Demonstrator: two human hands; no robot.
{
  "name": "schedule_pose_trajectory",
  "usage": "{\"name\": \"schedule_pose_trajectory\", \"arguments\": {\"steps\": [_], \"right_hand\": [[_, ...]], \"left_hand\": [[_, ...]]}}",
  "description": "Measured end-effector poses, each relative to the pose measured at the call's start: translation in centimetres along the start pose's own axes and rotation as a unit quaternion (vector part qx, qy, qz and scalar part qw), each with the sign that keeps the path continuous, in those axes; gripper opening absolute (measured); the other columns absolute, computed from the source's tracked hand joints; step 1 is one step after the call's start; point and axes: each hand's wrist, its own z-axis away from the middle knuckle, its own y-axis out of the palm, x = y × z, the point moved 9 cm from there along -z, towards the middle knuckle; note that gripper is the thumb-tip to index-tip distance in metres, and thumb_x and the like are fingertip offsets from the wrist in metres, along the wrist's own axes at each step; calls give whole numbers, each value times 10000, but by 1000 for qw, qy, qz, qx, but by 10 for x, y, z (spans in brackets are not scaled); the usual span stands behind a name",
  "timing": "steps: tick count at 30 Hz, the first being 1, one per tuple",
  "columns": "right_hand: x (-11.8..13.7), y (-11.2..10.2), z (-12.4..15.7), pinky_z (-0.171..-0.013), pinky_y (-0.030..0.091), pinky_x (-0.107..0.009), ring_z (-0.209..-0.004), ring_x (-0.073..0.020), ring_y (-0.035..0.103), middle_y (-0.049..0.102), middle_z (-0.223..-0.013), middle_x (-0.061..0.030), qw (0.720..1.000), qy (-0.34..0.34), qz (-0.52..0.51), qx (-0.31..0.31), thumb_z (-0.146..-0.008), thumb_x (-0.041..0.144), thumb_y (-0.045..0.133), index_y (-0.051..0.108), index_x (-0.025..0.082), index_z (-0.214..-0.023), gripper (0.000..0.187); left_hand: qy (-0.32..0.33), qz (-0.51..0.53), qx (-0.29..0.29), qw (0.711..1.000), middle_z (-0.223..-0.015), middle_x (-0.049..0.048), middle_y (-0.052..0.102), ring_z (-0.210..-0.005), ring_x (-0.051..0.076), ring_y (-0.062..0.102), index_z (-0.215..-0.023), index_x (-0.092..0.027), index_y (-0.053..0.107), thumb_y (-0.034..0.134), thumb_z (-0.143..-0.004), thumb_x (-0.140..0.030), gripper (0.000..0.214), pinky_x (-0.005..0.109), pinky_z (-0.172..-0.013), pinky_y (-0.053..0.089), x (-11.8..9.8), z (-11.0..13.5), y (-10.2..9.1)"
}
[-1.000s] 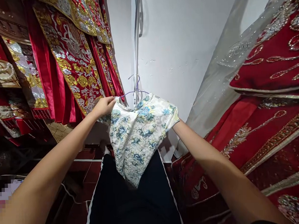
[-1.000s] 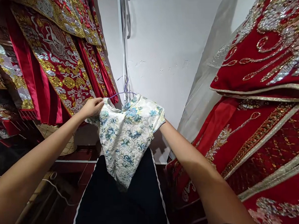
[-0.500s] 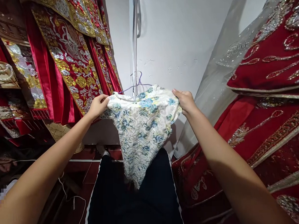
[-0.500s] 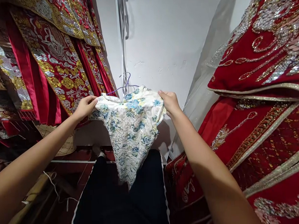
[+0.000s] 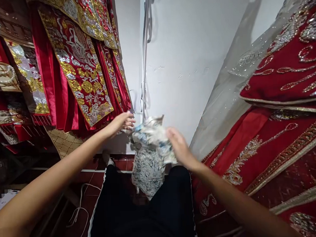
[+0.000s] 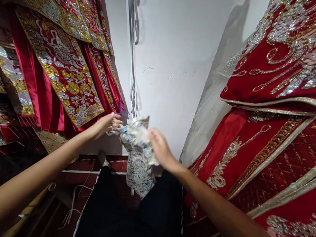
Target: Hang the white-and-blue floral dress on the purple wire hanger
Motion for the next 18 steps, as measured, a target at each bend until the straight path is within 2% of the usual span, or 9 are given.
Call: {"name": "schedule_pose_trajectory", "arguments": {"steps": [3,5,6,7,11,12,14,16,18], "right_hand": [[17,74,42,-768,527,-387,-874,-234,617,653,-1001,-19,968,-22,62,241,-918,512,532,559,336,-1117,267],[29,100,58,-867,517,-398,-971,-233,613,636,-1095,-3,925,-76,87,363,-914,474,556,569,383,-1148,251],[32,100,56,-923,498,-404,-1018,-236,606,628,-1117,-7,915,-104,102,377,-919,461,553,589,380,-1134,232],[32,93,46,-969,474,-416,-1060,-242,595,622,-1134,-20,919,-125,120,353,-925,452,548,604,360,-1124,227],[9,20,-20,-1049,408,-480,-1258,-303,491,551,-1313,-109,971,-120,191,84,-864,480,638,567,265,-1274,468],[-1,9,-32,-1041,417,-475,-1270,-313,486,551,-1333,-112,974,-103,190,70,-835,501,670,573,252,-1287,526],[-25,6,-46,-958,479,-433,-1161,-311,578,645,-1223,-98,978,-42,150,138,-811,559,675,665,216,-1175,501],[-43,13,-52,-813,533,-376,-926,-274,674,731,-992,-72,973,42,63,216,-814,608,646,733,186,-989,466],[-46,12,-62,-708,542,-334,-767,-238,690,749,-852,-54,975,91,-24,200,-787,618,672,749,178,-913,464]], "left_hand": [[-105,145,6,984,-820,47,641,-645,141,595,-1000,-174,565,754,-719,-324,371,257,-572,463,11,30,42],[-142,176,36,974,-710,-2,569,-536,94,495,-995,-175,569,755,-680,-220,369,214,-496,377,10,51,56],[-153,169,75,971,-658,-22,518,-492,74,426,-989,-169,586,741,-694,-218,337,201,-463,321,6,62,61],[-155,148,115,970,-617,-37,464,-465,62,355,-980,-163,607,722,-730,-247,288,195,-440,263,1,72,62],[-95,-25,193,976,-563,-36,382,-457,77,278,-957,-182,688,600,-872,-439,285,222,-427,169,-28,91,37],[-68,-76,188,977,-561,-27,403,-463,88,306,-950,-192,702,583,-882,-465,306,229,-431,184,-35,89,27],[-12,-169,145,975,-562,-7,467,-480,109,379,-905,-200,715,578,-884,-483,315,241,-446,243,-47,79,3],[52,-253,58,964,-613,22,562,-542,143,482,-837,-194,708,584,-882,-473,309,266,-505,348,-57,66,-24],[127,-324,-46,936,-762,53,660,-689,193,582,-839,-191,697,579,-889,-435,275,314,-645,452,-67,57,-45]]}}
